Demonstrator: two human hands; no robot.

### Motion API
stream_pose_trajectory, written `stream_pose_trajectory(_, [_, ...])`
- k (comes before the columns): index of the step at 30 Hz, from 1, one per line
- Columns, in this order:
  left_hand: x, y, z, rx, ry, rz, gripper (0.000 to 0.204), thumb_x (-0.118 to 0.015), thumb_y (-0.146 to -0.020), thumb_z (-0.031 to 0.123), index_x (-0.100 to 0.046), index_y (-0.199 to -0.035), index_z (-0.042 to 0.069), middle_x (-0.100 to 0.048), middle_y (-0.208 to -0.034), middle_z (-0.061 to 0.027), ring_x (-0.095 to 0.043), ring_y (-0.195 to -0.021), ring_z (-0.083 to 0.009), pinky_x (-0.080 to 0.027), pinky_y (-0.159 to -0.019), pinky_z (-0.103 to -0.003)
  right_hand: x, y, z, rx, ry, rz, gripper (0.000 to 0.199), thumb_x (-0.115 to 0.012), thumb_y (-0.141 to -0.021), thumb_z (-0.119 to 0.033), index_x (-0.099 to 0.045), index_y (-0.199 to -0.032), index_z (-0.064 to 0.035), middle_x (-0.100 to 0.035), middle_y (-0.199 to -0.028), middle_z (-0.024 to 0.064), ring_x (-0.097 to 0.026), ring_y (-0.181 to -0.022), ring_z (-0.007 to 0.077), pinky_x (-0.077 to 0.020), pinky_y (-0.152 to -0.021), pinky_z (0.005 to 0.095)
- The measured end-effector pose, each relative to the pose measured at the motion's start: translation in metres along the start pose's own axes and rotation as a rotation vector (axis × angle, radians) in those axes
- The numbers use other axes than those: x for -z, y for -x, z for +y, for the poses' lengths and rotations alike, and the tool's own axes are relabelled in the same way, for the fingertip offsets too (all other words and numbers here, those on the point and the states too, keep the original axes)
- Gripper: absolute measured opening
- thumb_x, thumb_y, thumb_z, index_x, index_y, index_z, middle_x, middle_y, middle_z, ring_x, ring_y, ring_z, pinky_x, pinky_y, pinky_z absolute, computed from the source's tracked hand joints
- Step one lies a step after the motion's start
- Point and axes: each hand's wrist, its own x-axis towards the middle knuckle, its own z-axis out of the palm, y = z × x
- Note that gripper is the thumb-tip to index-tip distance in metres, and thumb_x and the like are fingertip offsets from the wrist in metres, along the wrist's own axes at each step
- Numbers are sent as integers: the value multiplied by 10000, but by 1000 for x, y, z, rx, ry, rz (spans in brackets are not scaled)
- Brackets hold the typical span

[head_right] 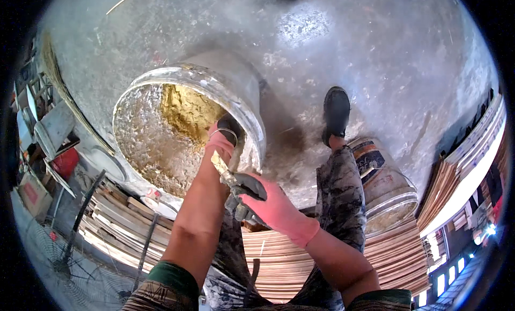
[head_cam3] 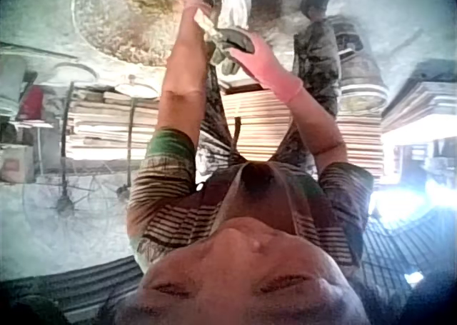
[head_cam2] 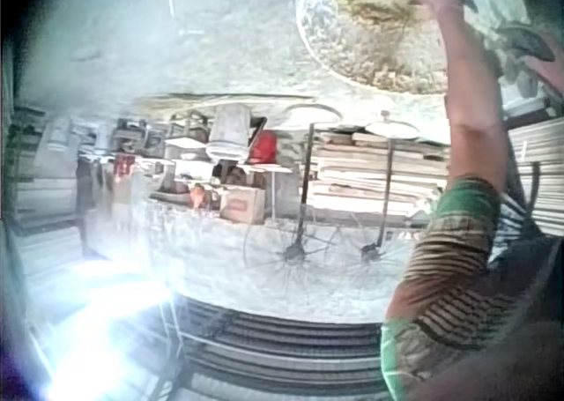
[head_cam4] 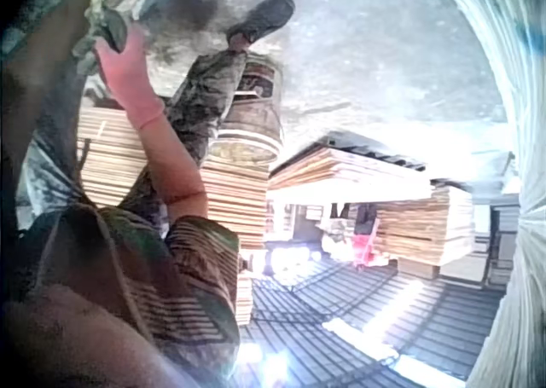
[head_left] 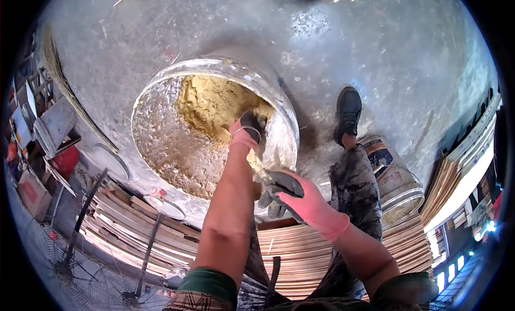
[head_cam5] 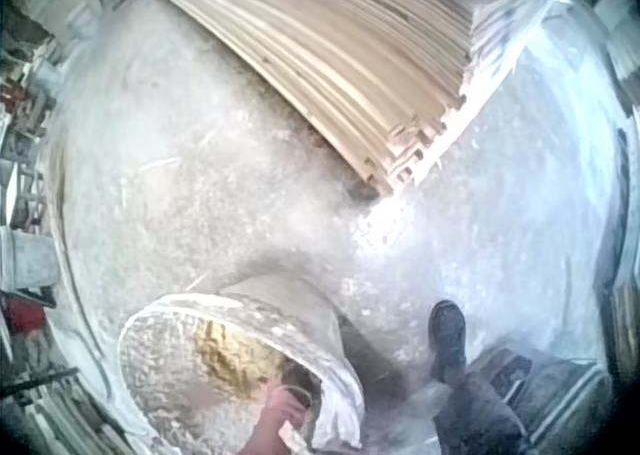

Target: The person scoops yellow putty from a bucket and applies it to small holes on large white boards. They use a putty knife to spread the filler into the holes and smooth the surface. The person moves between boards to treat multiple spots.

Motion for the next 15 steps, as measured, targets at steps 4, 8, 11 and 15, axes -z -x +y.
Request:
stream_pose_trajectory(4, [4,10,13,189,765,-243,151,-504,-808,147,-585,-859,31,-614,-830,-68,-571,-745,-201,-488,-658,-309,-1,-2,-5,-34,-85,-18,345,-549,-804,-24,-480,-1140,10,-584,-924,35,-502,-823,65,-430,-745,223])
stream_pose_trajectory(8, [48,-9,63,-98,682,-18,288,-411,-878,194,-554,-1054,17,-601,-1012,-96,-561,-944,-236,-468,-817,-372,-3,-1,2,-16,-28,-23,335,-549,-805,-26,-488,-1133,7,-580,-925,26,-498,-818,63,-427,-738,217])
stream_pose_trajectory(11, [49,15,96,-322,189,355,223,-582,-795,97,-570,-981,-26,-616,-860,-144,-619,-670,-274,-553,-613,-350,-3,-4,0,-50,-35,-16,329,-553,-805,-31,-493,-1126,9,-579,-924,25,-496,-815,65,-425,-736,215])
stream_pose_trajectory(15, [22,75,136,-642,-490,394,268,-557,-794,154,-603,-1006,-3,-638,-882,-76,-597,-782,-171,-456,-728,-281,-1,-6,3,-31,-45,-19,332,-559,-804,-34,-491,-1126,12,-578,-924,25,-493,-823,70,-420,-749,216])
